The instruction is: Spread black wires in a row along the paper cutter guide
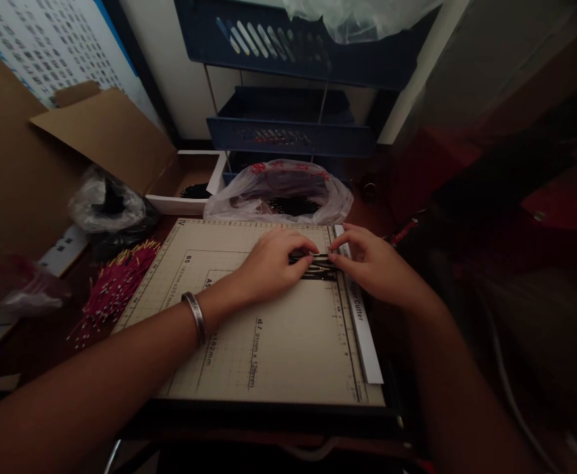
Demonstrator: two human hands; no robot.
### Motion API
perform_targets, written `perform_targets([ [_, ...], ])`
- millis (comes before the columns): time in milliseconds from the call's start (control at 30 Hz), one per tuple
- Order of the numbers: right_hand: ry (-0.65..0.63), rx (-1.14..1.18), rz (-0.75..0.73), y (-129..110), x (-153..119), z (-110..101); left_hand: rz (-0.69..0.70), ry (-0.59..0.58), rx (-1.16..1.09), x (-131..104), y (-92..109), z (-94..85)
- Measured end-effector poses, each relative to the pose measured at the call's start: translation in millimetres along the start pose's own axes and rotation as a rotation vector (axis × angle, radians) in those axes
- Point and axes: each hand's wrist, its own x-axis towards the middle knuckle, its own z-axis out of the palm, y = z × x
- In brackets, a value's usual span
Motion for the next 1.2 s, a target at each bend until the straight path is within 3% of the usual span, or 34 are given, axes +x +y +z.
perform_targets([
  [400, -0.073, 0.087, 0.06, 9.5, 2.6, -2.9, -0.087, -0.066, 0.022, 5.0, 6.0, 0.0],
  [633, -0.121, 0.128, 0.06, 9.1, 0.8, -1.5, -0.13, -0.039, 0.049, 6.8, 8.2, 8.1],
  [1200, -0.132, 0.026, 0.039, 1.1, -1.6, -0.7, -0.127, -0.004, 0.023, 4.6, 4.2, 8.6],
])
